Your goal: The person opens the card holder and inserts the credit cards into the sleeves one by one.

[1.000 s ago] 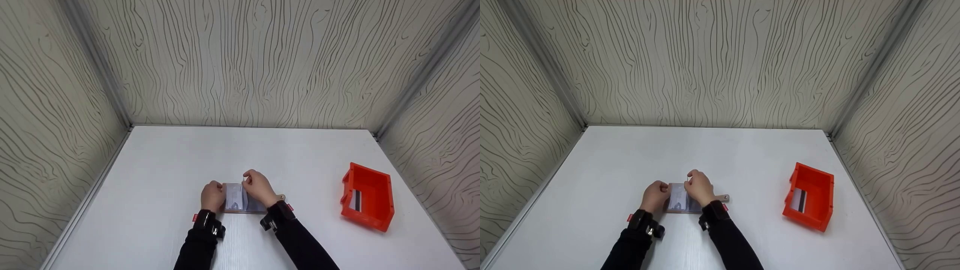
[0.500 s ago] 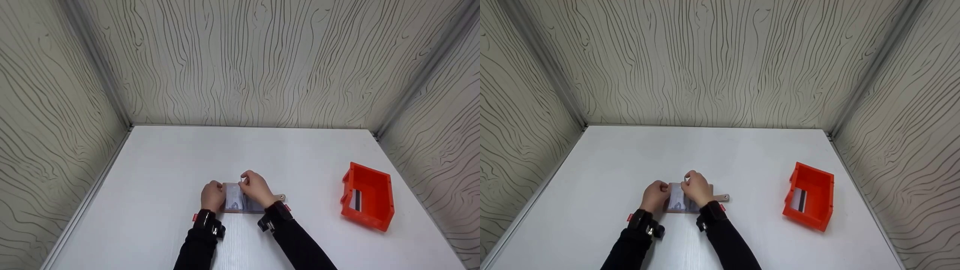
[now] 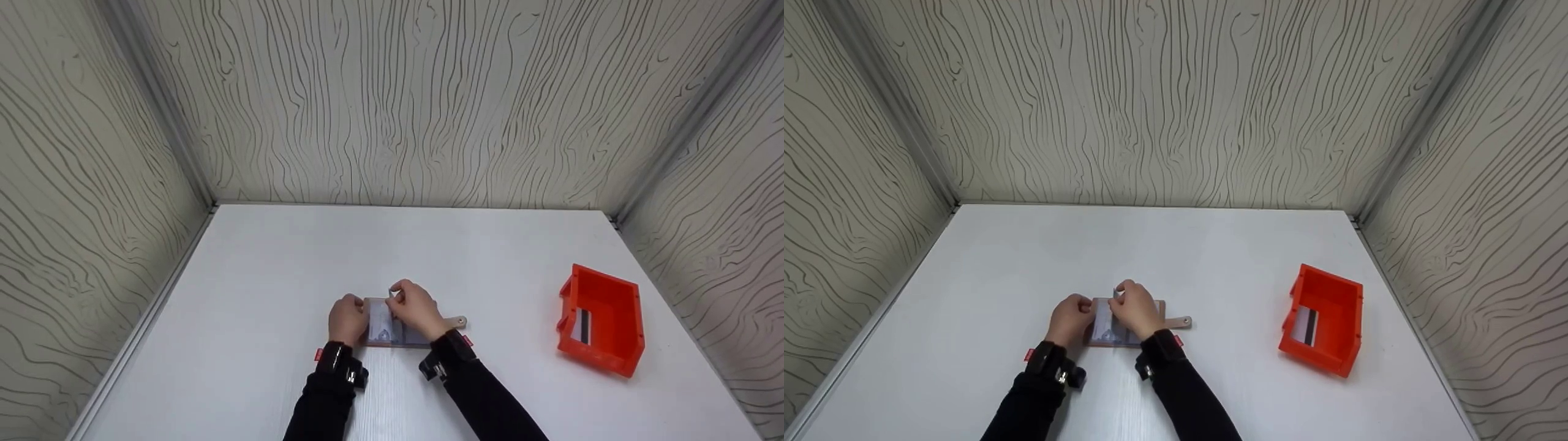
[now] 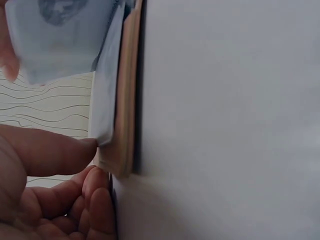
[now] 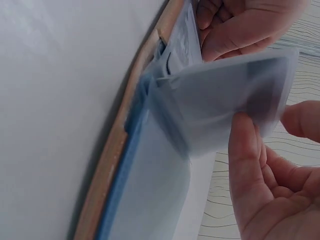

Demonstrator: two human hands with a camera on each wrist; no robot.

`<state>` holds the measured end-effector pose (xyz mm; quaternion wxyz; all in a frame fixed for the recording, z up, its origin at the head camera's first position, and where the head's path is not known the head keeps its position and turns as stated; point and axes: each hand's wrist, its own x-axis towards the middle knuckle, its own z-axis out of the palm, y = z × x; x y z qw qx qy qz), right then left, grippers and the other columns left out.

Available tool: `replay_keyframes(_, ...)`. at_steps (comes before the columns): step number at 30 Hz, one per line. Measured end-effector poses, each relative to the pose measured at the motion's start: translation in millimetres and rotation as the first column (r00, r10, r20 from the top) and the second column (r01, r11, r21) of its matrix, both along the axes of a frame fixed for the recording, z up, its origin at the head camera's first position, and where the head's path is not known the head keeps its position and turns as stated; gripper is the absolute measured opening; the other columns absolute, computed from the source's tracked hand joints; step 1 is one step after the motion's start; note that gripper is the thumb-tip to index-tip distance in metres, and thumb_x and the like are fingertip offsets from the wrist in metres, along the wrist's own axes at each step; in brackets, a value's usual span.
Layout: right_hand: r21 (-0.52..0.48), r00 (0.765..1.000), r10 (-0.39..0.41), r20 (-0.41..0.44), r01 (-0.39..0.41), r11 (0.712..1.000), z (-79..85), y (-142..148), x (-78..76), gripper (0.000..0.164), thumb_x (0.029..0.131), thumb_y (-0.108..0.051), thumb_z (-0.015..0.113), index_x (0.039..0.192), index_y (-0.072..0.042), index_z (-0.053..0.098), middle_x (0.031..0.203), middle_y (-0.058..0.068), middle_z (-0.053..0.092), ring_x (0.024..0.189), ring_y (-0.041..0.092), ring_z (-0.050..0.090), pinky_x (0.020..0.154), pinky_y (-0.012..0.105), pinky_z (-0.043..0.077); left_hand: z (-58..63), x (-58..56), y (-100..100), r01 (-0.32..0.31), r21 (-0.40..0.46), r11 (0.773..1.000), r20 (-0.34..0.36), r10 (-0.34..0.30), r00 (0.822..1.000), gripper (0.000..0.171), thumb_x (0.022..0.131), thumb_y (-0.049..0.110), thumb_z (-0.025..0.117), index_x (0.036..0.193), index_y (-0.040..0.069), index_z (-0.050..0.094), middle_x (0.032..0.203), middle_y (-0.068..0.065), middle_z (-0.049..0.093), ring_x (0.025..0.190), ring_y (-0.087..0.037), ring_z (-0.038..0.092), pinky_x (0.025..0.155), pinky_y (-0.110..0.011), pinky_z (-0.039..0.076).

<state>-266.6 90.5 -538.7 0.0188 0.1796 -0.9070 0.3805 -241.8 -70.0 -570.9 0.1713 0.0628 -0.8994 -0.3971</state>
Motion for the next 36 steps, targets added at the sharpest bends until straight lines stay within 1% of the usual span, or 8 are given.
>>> replay_keyframes(5, 0.019, 1.000, 0.010, 0.002, -0.010, 1.000, -1.4, 0.2, 0.6, 0.027, 0.087, -0.019, 0.067, 0.108, -0.003, 0.064, 0.080, -0.004, 0.062, 0.073, 0.015, 0.058, 0.068, 0.038, 0.047, 0.4, 0.3, -0.2, 0.000, -0.013, 1.000, -0.036, 0.000, 0.999, 0.014, 0.088, 0.008, 0.067, 0.082, -0.004, 0.065, 0.071, -0.013, 0.065, 0.069, -0.034, 0.063, 0.068, -0.046, 0.050)
replay_keyframes(8, 0.037, 1.000, 0.010, 0.000, -0.010, 0.999, -2.5, -0.1, 0.4, 0.026, 0.087, -0.019, 0.068, 0.107, -0.003, 0.064, 0.078, -0.006, 0.061, 0.072, 0.013, 0.057, 0.067, 0.037, 0.046, 1.6, 1.0, -0.2, -0.001, -0.015, 1.000, -0.039, 0.001, 0.999, 0.014, 0.087, 0.008, 0.067, 0.082, -0.005, 0.066, 0.071, -0.014, 0.065, 0.069, -0.034, 0.063, 0.067, -0.046, 0.050)
replay_keyframes(14, 0.046, 0.999, 0.032, 0.008, -0.032, 0.998, -4.0, -1.7, 0.8, 0.025, 0.087, -0.017, 0.067, 0.107, -0.002, 0.064, 0.078, -0.006, 0.060, 0.070, 0.011, 0.055, 0.066, 0.033, 0.045, 2.5, 0.8, -0.1, 0.004, -0.001, 1.000, -0.018, -0.004, 1.000, 0.014, 0.088, 0.008, 0.067, 0.082, -0.005, 0.066, 0.070, -0.013, 0.064, 0.068, -0.034, 0.062, 0.067, -0.046, 0.050)
replay_keyframes(19, 0.032, 0.997, 0.071, 0.007, -0.071, 0.997, -4.5, -3.0, 1.9, 0.025, 0.086, -0.013, 0.067, 0.106, 0.002, 0.064, 0.077, -0.004, 0.060, 0.070, 0.011, 0.055, 0.067, 0.030, 0.046, 1.7, 0.5, -0.1, 0.008, 0.009, 1.000, 0.006, -0.008, 1.000, 0.014, 0.088, 0.008, 0.066, 0.084, -0.005, 0.066, 0.071, -0.013, 0.064, 0.069, -0.034, 0.062, 0.068, -0.046, 0.049)
replay_keyframes(22, 0.025, 0.996, 0.089, 0.018, -0.089, 0.996, -4.4, -4.0, 2.7, 0.024, 0.087, -0.011, 0.068, 0.105, 0.003, 0.063, 0.077, -0.003, 0.060, 0.071, 0.012, 0.054, 0.067, 0.029, 0.046, 1.4, 0.4, 0.1, 0.005, 0.008, 1.000, 0.006, -0.006, 1.000, 0.014, 0.088, 0.008, 0.066, 0.084, -0.005, 0.066, 0.071, -0.013, 0.064, 0.069, -0.034, 0.062, 0.068, -0.046, 0.049)
replay_keyframes(28, 0.079, 0.994, 0.103, 0.036, -0.106, 0.991, -6.8, -5.4, 5.1, 0.019, 0.086, -0.008, 0.071, 0.101, 0.002, 0.064, 0.081, 0.000, 0.058, 0.076, 0.015, 0.055, 0.070, 0.032, 0.047, 0.7, -0.3, -0.2, 0.002, -0.002, 1.000, 0.011, -0.002, 1.000, 0.014, 0.088, 0.008, 0.066, 0.084, -0.005, 0.066, 0.070, -0.012, 0.063, 0.068, -0.033, 0.062, 0.067, -0.046, 0.049)
replay_keyframes(30, 0.092, 0.993, 0.110, 0.040, -0.114, 0.989, -7.9, -5.7, 6.4, 0.019, 0.085, -0.007, 0.071, 0.100, 0.002, 0.065, 0.083, 0.002, 0.058, 0.077, 0.016, 0.055, 0.072, 0.032, 0.047, 0.8, -0.5, -0.4, 0.000, 0.002, 1.000, 0.026, 0.000, 1.000, 0.014, 0.089, 0.009, 0.066, 0.085, -0.005, 0.067, 0.071, -0.011, 0.064, 0.069, -0.033, 0.062, 0.068, -0.045, 0.049)
replay_keyframes(36, 0.110, 0.991, 0.128, 0.026, -0.130, 0.985, -10.8, -6.5, 8.4, 0.019, 0.083, -0.004, 0.071, 0.099, 0.004, 0.065, 0.086, 0.006, 0.059, 0.079, 0.019, 0.055, 0.074, 0.036, 0.048, 0.1, -1.0, -0.9, 0.001, 0.007, 1.000, 0.038, -0.001, 0.999, 0.015, 0.089, 0.011, 0.065, 0.085, -0.004, 0.067, 0.071, -0.011, 0.064, 0.071, -0.032, 0.063, 0.070, -0.045, 0.050)
